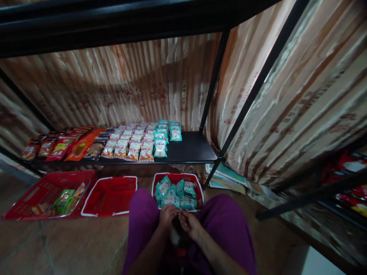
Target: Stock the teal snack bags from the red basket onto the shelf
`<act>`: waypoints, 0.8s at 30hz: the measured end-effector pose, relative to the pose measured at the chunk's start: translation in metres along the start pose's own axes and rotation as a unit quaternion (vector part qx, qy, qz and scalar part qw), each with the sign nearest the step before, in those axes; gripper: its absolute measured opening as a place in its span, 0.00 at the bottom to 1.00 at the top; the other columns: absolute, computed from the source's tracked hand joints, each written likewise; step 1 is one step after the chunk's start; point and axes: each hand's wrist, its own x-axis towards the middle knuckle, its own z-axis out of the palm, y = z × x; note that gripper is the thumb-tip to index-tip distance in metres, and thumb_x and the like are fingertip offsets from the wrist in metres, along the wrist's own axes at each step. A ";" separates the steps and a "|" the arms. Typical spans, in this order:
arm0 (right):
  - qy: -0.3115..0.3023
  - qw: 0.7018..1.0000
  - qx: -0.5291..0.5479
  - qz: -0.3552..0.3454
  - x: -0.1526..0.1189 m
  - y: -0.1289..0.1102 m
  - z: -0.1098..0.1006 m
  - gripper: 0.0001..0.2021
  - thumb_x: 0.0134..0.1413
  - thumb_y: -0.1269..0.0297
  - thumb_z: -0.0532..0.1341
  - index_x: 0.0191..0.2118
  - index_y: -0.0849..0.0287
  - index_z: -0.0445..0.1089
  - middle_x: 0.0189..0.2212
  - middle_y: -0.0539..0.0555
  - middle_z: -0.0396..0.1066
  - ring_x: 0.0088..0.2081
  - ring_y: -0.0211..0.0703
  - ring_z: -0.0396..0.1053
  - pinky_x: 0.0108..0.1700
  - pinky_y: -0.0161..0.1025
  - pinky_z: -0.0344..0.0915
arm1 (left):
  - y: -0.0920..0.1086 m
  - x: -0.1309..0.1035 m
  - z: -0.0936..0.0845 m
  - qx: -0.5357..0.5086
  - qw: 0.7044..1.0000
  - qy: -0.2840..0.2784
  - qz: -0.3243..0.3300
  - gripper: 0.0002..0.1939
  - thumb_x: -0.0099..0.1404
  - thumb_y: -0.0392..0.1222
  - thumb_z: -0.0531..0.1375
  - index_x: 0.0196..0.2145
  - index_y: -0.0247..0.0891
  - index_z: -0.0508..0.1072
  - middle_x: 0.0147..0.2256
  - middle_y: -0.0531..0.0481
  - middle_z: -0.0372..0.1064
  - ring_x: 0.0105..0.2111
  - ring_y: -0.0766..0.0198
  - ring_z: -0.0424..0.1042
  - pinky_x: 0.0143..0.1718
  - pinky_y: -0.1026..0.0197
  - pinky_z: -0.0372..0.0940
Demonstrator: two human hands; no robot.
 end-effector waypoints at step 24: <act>-0.067 0.998 0.013 0.007 0.001 -0.024 0.017 0.04 0.49 0.76 0.65 0.30 0.63 0.71 0.22 0.51 0.77 0.23 0.34 0.75 0.25 0.25 0.69 | 0.246 0.123 -0.087 0.394 0.777 0.335 0.359 0.33 0.58 0.33 0.60 0.61 0.40 0.59 0.63 0.32 0.46 0.64 0.42 0.45 0.58 0.45 0.53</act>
